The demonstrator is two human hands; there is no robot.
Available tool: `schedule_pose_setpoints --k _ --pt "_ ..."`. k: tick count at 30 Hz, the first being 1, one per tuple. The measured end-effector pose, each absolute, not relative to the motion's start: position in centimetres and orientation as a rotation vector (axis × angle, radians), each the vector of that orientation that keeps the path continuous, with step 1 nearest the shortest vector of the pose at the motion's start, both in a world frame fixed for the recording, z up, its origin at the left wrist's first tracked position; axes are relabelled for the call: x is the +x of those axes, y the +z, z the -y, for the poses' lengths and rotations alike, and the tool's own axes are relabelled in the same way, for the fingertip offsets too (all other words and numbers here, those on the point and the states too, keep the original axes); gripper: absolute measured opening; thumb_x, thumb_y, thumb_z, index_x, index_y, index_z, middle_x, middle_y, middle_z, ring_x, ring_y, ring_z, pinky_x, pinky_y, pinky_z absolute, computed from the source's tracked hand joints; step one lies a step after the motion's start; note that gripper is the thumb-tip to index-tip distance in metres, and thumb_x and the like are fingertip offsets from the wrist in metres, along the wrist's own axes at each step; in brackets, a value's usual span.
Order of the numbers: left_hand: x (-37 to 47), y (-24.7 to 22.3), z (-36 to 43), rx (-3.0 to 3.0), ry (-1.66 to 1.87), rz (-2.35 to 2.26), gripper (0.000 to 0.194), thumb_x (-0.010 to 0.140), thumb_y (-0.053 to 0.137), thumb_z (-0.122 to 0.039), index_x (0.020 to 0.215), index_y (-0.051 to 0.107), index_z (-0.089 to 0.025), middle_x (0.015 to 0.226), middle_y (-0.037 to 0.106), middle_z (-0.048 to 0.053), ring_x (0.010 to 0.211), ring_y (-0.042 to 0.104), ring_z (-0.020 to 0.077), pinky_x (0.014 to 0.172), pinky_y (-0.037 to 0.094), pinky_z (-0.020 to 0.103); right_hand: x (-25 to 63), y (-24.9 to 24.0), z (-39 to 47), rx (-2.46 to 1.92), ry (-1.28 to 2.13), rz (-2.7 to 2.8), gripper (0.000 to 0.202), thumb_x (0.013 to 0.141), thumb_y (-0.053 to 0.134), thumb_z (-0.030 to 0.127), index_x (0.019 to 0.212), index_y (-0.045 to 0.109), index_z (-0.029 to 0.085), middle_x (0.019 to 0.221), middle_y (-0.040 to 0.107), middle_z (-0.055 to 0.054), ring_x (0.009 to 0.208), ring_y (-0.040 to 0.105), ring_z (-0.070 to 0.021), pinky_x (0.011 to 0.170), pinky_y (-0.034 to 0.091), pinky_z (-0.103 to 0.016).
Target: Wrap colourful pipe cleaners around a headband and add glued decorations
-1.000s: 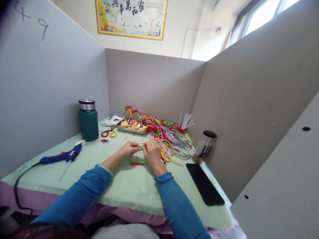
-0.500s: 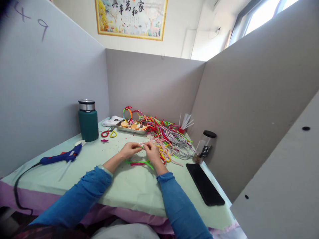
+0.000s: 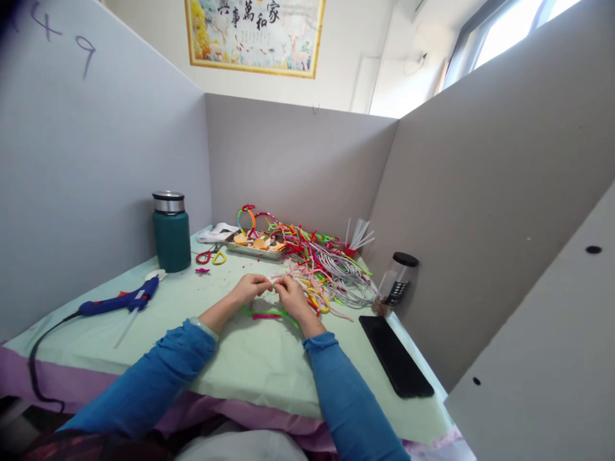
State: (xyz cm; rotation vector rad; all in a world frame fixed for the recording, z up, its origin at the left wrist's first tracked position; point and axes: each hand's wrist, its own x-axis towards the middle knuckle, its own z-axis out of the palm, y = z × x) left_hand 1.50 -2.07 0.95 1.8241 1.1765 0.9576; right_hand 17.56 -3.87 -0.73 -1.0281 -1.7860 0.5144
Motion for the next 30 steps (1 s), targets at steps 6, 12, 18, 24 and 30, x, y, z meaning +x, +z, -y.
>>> schedule_pose_setpoints --k 6,12,18,24,30 --pt "0.6 1.3 2.1 1.433 0.689 -0.825 0.028 0.068 0.062 -0.040 0.077 0.061 -0.013 0.037 0.025 -0.010 0.033 0.014 0.0043 0.039 0.011 0.022 18.1 0.3 4.6 -0.918 0.148 1.926 0.015 0.085 0.047 0.024 0.079 0.060 0.019 0.081 0.061 -0.006 0.077 0.053 -0.0175 0.071 0.039 -0.028" --pt "0.9 1.2 2.3 1.447 0.837 -0.890 0.041 0.065 0.068 -0.048 0.082 0.062 -0.011 0.039 0.029 -0.010 0.032 0.017 0.0028 0.037 0.008 0.022 18.0 0.1 4.3 -0.961 0.481 1.809 0.018 0.083 0.047 0.030 0.076 0.059 0.019 0.064 0.055 0.001 0.059 0.048 -0.0132 0.055 0.036 -0.024" --pt "1.2 1.0 2.2 1.476 0.863 -0.885 0.041 0.066 0.066 -0.051 0.082 0.059 -0.014 0.039 0.032 -0.010 0.031 0.019 0.0028 0.036 0.010 0.021 17.7 -0.2 3.9 -0.988 0.593 1.691 0.017 0.080 0.049 0.033 0.075 0.058 0.018 0.062 0.052 0.002 0.055 0.045 -0.0120 0.052 0.034 -0.023" --pt "0.7 0.8 1.9 1.410 0.733 -0.815 0.035 0.071 0.063 -0.047 0.084 0.057 -0.015 0.035 0.025 -0.012 0.029 0.012 0.0034 0.034 0.008 0.019 17.8 -0.4 3.6 -0.907 0.695 1.677 0.013 0.079 0.050 0.031 0.076 0.053 0.019 0.062 0.049 0.004 0.054 0.043 -0.0108 0.050 0.034 -0.022" --pt "-0.4 1.8 2.2 1.298 0.489 -0.697 0.026 0.071 0.066 -0.037 0.082 0.056 -0.015 0.034 0.023 -0.012 0.029 0.012 0.0034 0.034 0.009 0.018 18.9 1.4 5.3 -0.766 0.979 1.900 0.017 0.079 0.054 0.036 0.076 0.054 0.019 0.060 0.048 0.004 0.056 0.042 -0.0104 0.054 0.034 -0.023"
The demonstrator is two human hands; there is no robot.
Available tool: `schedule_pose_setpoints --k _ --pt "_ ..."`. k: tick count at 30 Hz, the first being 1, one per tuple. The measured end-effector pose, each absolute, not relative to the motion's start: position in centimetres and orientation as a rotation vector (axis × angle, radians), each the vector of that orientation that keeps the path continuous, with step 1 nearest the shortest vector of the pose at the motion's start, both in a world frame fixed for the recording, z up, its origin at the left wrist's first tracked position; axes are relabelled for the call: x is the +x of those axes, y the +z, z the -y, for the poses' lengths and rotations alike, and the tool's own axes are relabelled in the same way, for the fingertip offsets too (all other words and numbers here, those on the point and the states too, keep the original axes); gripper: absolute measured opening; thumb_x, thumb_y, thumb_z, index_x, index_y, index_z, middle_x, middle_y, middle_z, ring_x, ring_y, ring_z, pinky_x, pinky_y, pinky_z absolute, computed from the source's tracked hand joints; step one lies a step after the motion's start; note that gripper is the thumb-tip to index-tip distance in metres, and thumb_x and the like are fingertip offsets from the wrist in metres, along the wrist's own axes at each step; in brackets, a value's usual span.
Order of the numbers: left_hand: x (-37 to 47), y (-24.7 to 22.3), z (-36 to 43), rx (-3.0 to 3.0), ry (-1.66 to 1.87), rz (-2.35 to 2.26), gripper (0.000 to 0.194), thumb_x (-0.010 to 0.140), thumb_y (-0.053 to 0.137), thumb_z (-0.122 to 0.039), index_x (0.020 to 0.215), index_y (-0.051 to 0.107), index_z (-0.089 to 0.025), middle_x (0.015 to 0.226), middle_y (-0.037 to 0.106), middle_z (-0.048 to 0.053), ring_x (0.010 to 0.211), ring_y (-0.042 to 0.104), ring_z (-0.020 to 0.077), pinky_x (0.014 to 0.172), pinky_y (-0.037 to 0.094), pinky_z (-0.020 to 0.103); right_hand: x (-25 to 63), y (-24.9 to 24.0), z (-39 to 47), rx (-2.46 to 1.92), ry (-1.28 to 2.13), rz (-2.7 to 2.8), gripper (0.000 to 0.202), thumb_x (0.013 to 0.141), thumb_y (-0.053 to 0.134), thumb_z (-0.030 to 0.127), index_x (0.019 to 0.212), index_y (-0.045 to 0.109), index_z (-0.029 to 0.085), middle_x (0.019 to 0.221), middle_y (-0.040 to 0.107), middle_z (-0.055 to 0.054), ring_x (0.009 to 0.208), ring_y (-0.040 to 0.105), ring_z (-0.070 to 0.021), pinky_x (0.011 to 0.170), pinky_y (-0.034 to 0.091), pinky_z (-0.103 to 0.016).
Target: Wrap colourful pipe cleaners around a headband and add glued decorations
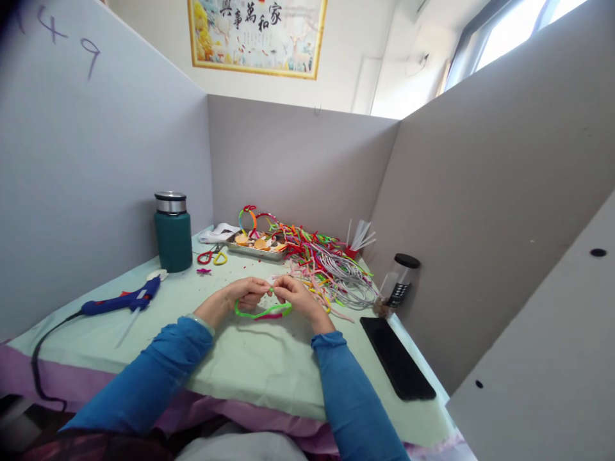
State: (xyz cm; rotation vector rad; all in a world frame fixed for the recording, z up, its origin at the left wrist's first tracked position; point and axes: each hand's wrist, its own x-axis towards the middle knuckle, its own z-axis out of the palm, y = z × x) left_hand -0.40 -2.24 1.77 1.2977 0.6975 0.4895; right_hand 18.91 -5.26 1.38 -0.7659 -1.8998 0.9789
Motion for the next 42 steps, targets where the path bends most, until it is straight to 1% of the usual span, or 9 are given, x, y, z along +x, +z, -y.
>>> schedule_pose_setpoints --k 7,12,16,20,26,31,36,38,42 --pt "-0.2 1.9 2.4 1.302 0.670 -0.620 0.030 0.075 0.063 -0.033 0.092 0.060 -0.009 0.045 0.038 -0.008 0.034 0.023 0.0032 0.036 0.018 0.019 19.4 0.5 3.8 -0.720 1.051 1.542 0.020 0.078 0.060 0.038 0.075 0.051 0.020 0.055 0.048 0.006 0.049 0.042 -0.0092 0.049 0.032 -0.022" --pt "-0.1 1.8 2.2 1.266 0.668 -0.679 0.027 0.076 0.061 -0.031 0.091 0.061 -0.008 0.047 0.035 -0.008 0.035 0.016 0.0017 0.037 0.012 0.020 19.9 0.1 2.6 -0.628 1.164 1.172 0.024 0.071 0.067 0.038 0.075 0.051 0.021 0.056 0.049 0.006 0.049 0.044 -0.0089 0.046 0.033 -0.021" --pt "-0.3 1.8 2.2 1.304 0.693 -0.684 0.028 0.074 0.063 -0.031 0.089 0.062 -0.008 0.051 0.038 -0.007 0.037 0.017 0.0013 0.038 0.010 0.020 20.5 0.3 2.4 -0.557 1.249 0.977 0.024 0.070 0.069 0.037 0.072 0.051 0.020 0.059 0.055 0.003 0.051 0.049 -0.0098 0.047 0.039 -0.022" --pt "-0.3 1.5 2.2 1.356 0.690 -0.687 0.030 0.071 0.066 -0.033 0.089 0.061 -0.009 0.054 0.041 -0.006 0.037 0.019 0.0011 0.038 0.008 0.020 21.0 0.3 2.2 -0.517 1.234 0.799 0.017 0.071 0.068 0.029 0.070 0.055 0.018 0.059 0.055 0.003 0.052 0.050 -0.0089 0.048 0.043 -0.021" --pt "0.2 1.4 2.0 1.379 0.714 -0.865 0.028 0.066 0.069 -0.035 0.071 0.052 -0.013 0.052 0.046 -0.005 0.033 0.020 0.0004 0.038 0.006 0.022 21.0 0.3 2.1 -0.482 1.232 0.755 0.009 0.073 0.065 0.024 0.071 0.059 0.017 0.067 0.059 0.001 0.050 0.048 -0.0070 0.045 0.041 -0.020" --pt "0.2 1.5 2.0 1.380 0.713 -0.796 0.028 0.065 0.069 -0.034 0.074 0.052 -0.013 0.055 0.050 -0.004 0.033 0.020 0.0000 0.038 0.005 0.021 21.1 0.3 2.1 -0.456 1.228 0.708 0.011 0.072 0.065 0.022 0.068 0.057 0.017 0.068 0.059 0.001 0.050 0.048 -0.0064 0.045 0.040 -0.020" --pt "0.2 1.7 2.2 1.393 0.747 -0.810 0.029 0.063 0.070 -0.035 0.071 0.051 -0.014 0.052 0.050 -0.004 0.033 0.021 0.0004 0.038 0.005 0.021 21.3 0.3 2.0 -0.437 1.216 0.659 0.010 0.072 0.065 0.021 0.068 0.056 0.018 0.066 0.059 0.002 0.049 0.047 -0.0061 0.045 0.041 -0.019" --pt "0.2 1.8 2.2 1.409 0.775 -0.838 0.030 0.063 0.070 -0.037 0.073 0.052 -0.015 0.050 0.049 -0.005 0.033 0.022 0.0007 0.039 0.005 0.021 21.4 0.4 2.0 -0.443 1.230 0.671 0.011 0.073 0.065 0.023 0.071 0.056 0.018 0.068 0.059 0.002 0.050 0.049 -0.0062 0.046 0.042 -0.019" --pt "0.2 1.7 2.1 1.441 0.853 -0.868 0.032 0.064 0.070 -0.040 0.077 0.053 -0.015 0.048 0.047 -0.007 0.034 0.024 0.0016 0.039 0.008 0.020 21.0 0.6 2.3 -0.458 1.295 0.737 0.021 0.074 0.067 0.037 0.081 0.056 0.020 0.074 0.061 0.002 0.062 0.057 -0.0098 0.050 0.046 -0.020"
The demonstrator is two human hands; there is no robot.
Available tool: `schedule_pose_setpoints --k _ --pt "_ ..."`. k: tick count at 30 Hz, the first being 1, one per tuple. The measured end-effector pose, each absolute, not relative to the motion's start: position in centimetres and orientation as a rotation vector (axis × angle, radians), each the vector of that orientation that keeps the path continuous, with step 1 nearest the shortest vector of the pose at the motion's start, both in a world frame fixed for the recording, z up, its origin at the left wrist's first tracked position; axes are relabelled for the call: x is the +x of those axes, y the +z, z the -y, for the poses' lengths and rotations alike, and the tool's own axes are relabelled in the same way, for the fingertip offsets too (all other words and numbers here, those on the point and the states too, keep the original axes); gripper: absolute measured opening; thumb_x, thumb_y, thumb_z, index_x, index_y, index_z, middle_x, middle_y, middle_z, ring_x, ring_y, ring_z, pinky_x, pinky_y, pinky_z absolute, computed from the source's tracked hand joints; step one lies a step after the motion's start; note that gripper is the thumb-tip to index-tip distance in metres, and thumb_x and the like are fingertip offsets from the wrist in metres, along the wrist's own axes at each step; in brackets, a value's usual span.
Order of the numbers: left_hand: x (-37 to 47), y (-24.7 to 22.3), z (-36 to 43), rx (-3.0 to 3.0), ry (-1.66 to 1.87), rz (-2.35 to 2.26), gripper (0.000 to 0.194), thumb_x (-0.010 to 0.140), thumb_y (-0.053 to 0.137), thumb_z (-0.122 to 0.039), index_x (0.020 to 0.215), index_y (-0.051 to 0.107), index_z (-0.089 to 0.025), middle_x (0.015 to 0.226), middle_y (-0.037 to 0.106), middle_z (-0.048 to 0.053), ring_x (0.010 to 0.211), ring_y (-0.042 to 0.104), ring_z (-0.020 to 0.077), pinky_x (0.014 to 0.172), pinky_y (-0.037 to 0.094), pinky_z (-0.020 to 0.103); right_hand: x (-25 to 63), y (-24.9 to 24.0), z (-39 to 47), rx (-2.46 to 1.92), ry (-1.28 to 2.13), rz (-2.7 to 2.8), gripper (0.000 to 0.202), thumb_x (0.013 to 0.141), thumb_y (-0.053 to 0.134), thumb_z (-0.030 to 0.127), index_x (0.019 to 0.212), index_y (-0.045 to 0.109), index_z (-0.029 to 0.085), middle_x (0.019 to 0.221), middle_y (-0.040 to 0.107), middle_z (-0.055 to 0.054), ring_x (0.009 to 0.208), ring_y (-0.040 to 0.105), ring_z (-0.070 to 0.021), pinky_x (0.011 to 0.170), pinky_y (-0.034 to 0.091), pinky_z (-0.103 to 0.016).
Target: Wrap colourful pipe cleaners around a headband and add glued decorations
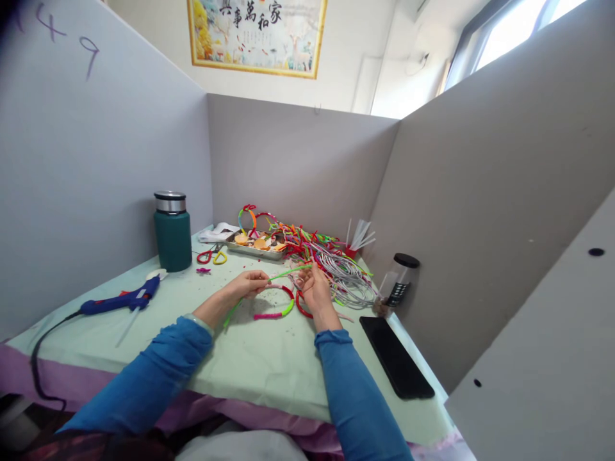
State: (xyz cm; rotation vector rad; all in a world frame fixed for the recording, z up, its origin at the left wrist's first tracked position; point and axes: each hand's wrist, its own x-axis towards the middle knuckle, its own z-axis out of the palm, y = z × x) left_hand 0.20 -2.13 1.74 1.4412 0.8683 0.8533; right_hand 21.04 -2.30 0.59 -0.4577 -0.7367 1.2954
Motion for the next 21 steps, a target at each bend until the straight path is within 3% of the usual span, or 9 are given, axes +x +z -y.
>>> schedule_pose_setpoints --k 4,8,14,21 --pt "0.4 1.5 2.0 1.473 0.905 -0.899 0.033 0.064 0.069 -0.041 0.080 0.053 -0.016 0.046 0.045 -0.008 0.034 0.025 0.0026 0.040 0.010 0.019 19.8 0.6 3.1 -0.521 1.353 0.930 0.030 0.069 0.073 0.039 0.086 0.056 0.022 0.085 0.063 0.001 0.074 0.061 -0.0126 0.052 0.048 -0.020" --pt "0.9 1.4 1.9 1.570 0.911 -0.978 0.035 0.061 0.071 -0.043 0.076 0.055 -0.015 0.044 0.046 -0.007 0.036 0.028 0.0036 0.041 0.015 0.019 18.2 0.0 3.5 -0.737 1.309 1.154 0.031 0.066 0.073 0.042 0.082 0.058 0.019 0.076 0.062 0.001 0.056 0.055 -0.0086 0.044 0.042 -0.018" --pt "1.1 0.6 1.3 1.682 0.932 -0.931 0.031 0.059 0.071 -0.038 0.073 0.060 -0.013 0.044 0.048 -0.005 0.042 0.037 0.0067 0.045 0.024 0.020 17.2 -0.6 3.6 -0.917 0.967 1.401 0.032 0.074 0.063 0.045 0.060 0.053 0.018 0.047 0.050 0.004 0.042 0.041 -0.0085 0.043 0.031 -0.021" --pt "1.2 0.0 0.9 1.714 0.943 -1.072 0.024 0.060 0.068 -0.035 0.063 0.059 -0.012 0.042 0.043 -0.007 0.043 0.035 0.0065 0.046 0.024 0.021 16.6 -0.5 4.5 -0.873 0.520 1.636 0.029 0.081 0.058 0.034 0.056 0.053 0.021 0.056 0.050 0.002 0.055 0.045 -0.0128 0.057 0.032 -0.026"
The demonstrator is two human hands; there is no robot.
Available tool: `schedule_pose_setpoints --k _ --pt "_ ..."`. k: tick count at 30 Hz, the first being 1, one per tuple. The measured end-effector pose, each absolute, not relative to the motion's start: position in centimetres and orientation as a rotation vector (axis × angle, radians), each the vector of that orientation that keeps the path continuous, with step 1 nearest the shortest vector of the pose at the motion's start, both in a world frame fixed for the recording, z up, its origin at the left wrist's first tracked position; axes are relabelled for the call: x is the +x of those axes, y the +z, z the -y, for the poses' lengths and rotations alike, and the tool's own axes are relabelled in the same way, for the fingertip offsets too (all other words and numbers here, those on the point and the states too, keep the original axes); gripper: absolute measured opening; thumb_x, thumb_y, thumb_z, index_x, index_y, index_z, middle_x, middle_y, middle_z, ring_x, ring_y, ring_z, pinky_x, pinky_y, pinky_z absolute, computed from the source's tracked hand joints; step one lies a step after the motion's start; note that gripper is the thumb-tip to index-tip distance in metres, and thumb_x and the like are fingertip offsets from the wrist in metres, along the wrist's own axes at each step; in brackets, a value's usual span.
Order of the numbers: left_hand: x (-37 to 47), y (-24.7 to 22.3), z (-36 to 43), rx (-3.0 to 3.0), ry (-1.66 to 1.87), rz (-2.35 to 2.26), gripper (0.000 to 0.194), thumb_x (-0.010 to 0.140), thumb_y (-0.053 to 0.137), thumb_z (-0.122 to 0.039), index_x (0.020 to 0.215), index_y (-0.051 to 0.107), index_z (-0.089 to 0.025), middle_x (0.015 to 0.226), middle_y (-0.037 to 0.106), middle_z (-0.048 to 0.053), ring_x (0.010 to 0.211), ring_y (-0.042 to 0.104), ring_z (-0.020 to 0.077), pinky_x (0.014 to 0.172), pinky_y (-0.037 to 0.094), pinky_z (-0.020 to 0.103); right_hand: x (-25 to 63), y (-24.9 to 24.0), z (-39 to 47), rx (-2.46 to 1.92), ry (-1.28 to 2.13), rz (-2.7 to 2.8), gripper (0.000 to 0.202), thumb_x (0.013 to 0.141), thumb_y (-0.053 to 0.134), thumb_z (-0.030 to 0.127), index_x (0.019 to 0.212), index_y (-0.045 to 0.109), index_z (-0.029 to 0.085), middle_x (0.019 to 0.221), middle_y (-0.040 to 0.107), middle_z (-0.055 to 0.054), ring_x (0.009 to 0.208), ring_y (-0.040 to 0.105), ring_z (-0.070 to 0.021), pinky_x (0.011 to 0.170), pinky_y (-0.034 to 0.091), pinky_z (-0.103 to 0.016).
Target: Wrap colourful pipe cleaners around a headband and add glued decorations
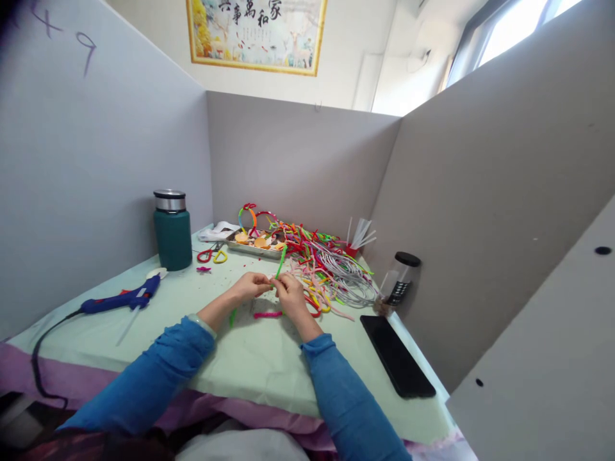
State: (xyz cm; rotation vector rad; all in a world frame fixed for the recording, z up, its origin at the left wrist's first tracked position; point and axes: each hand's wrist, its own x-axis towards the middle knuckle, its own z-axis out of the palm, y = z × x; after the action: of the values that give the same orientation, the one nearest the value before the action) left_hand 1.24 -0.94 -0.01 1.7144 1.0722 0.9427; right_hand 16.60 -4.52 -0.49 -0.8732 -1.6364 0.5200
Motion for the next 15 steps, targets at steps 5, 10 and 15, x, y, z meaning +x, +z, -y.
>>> schedule_pose_setpoints --k 5,10,15 --pt "1.3 0.9 1.6 1.542 1.006 -1.164 0.026 0.062 0.069 -0.035 0.062 0.055 -0.014 0.040 0.039 -0.008 0.038 0.028 0.0045 0.042 0.016 0.022 16.9 -0.2 4.7 -0.791 0.456 1.762 0.029 0.084 0.055 0.033 0.057 0.053 0.021 0.063 0.052 0.000 0.062 0.047 -0.0139 0.062 0.035 -0.026" --pt "0.9 1.6 2.1 1.378 0.979 -0.978 0.030 0.061 0.071 -0.038 0.071 0.055 -0.015 0.040 0.037 -0.008 0.034 0.021 0.0032 0.040 0.008 0.023 17.5 -0.6 3.8 -0.851 0.572 1.615 0.031 0.082 0.056 0.039 0.058 0.054 0.021 0.056 0.052 0.001 0.056 0.047 -0.0131 0.055 0.035 -0.025" --pt "0.9 1.7 2.3 1.432 0.920 -0.932 0.036 0.059 0.074 -0.043 0.074 0.057 -0.014 0.042 0.036 -0.008 0.035 0.020 0.0025 0.041 0.007 0.023 17.9 -1.3 2.9 -0.923 0.705 1.515 0.029 0.082 0.055 0.043 0.063 0.056 0.021 0.047 0.050 0.003 0.043 0.042 -0.0111 0.045 0.031 -0.023"
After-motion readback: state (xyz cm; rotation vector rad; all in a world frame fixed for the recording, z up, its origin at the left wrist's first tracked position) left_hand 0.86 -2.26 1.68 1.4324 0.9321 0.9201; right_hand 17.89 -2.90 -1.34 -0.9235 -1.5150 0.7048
